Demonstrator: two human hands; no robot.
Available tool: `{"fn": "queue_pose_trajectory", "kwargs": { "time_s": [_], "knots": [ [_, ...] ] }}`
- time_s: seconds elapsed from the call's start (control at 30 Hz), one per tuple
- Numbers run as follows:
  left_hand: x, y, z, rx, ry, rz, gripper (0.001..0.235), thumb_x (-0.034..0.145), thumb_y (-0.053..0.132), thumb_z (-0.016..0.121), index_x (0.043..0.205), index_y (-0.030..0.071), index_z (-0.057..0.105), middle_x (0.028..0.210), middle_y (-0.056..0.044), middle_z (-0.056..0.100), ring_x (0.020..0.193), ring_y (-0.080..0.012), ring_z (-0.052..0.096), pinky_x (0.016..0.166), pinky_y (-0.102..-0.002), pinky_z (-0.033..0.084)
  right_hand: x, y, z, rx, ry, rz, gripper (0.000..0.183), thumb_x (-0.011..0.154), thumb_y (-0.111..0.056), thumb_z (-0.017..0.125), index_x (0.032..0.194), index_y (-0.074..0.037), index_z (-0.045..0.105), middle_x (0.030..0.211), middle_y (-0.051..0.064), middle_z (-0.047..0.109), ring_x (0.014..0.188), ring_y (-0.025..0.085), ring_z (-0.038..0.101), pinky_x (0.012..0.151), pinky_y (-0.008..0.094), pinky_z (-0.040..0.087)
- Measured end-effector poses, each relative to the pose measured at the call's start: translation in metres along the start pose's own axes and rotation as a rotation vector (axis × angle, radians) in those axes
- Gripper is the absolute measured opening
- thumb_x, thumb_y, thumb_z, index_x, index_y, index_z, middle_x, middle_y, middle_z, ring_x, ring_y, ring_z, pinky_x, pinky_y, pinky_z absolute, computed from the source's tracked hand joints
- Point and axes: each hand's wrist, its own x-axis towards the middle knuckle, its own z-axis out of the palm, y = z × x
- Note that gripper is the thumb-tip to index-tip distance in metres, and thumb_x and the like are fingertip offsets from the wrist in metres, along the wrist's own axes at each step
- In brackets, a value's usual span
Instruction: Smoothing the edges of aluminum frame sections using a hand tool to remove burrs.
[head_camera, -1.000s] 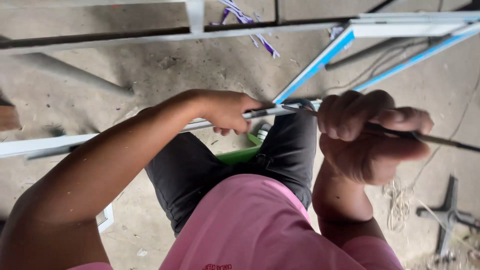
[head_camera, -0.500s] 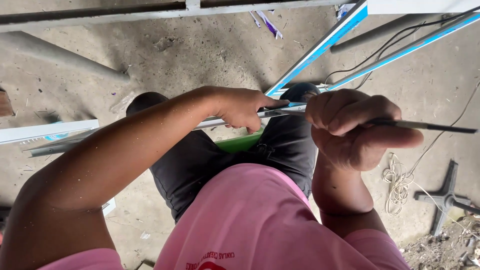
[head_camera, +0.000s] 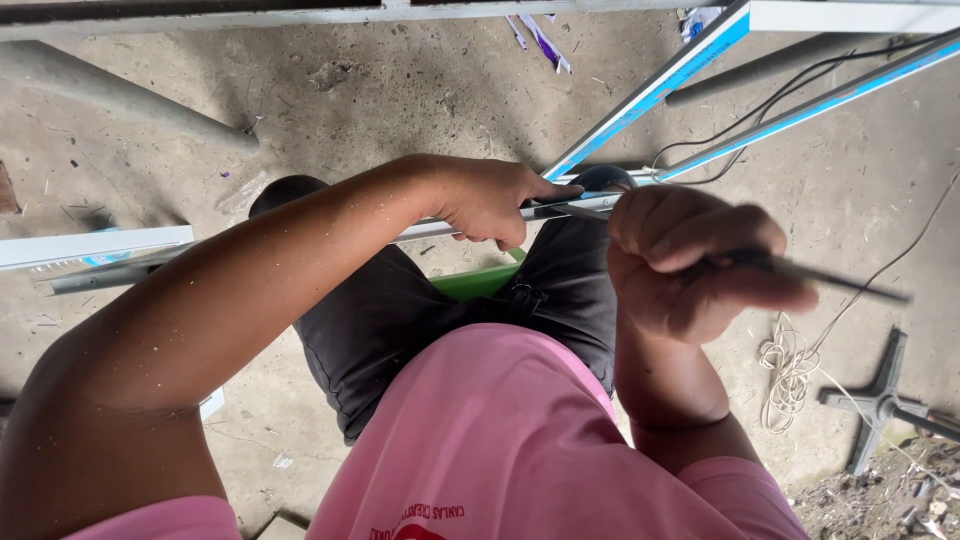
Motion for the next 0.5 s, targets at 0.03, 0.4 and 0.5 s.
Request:
{"fn": "queue_pose_trajectory", "kwargs": {
  "time_s": [0.03,0.4,0.5],
  "knots": [
    [0.003,-0.003,0.000,-0.005,0.000,-0.003,0.100,0.077,0.003,0.052,0.166,0.042,0.026,0.063,-0.009,0.052,0.048,-0.0197,0.046,0.046,-0.035,0.042,-0.006,0.011,-0.004,0.004,0.000,0.004,0.057,0.101,-0.060,0.042,0.075,-0.009,0.042,0.055,0.004,0.027,0.046,0.017,0.025,0.047,0.034,0.024],
    [0.004,0.001,-0.004,-0.083,0.031,0.035,0.100,0.073,-0.002,0.050,0.166,0.029,0.031,0.067,-0.012,0.055,0.049,-0.0210,0.045,0.042,-0.035,0.039,0.009,0.028,-0.015,-0.043,0.162,0.120,0.060,0.097,-0.061,0.038,0.069,-0.009,0.046,0.050,0.003,0.027,0.040,0.017,0.028,0.040,0.032,0.026],
    [0.003,-0.008,-0.006,-0.058,0.041,0.013,0.097,0.074,0.004,0.053,0.166,0.029,0.030,0.060,-0.012,0.050,0.048,-0.0228,0.048,0.047,-0.036,0.041,0.014,0.012,-0.005,0.006,0.089,0.022,0.057,0.099,-0.059,0.032,0.076,-0.009,0.043,0.055,0.004,0.026,0.043,0.018,0.025,0.043,0.033,0.024]
  ]
}}
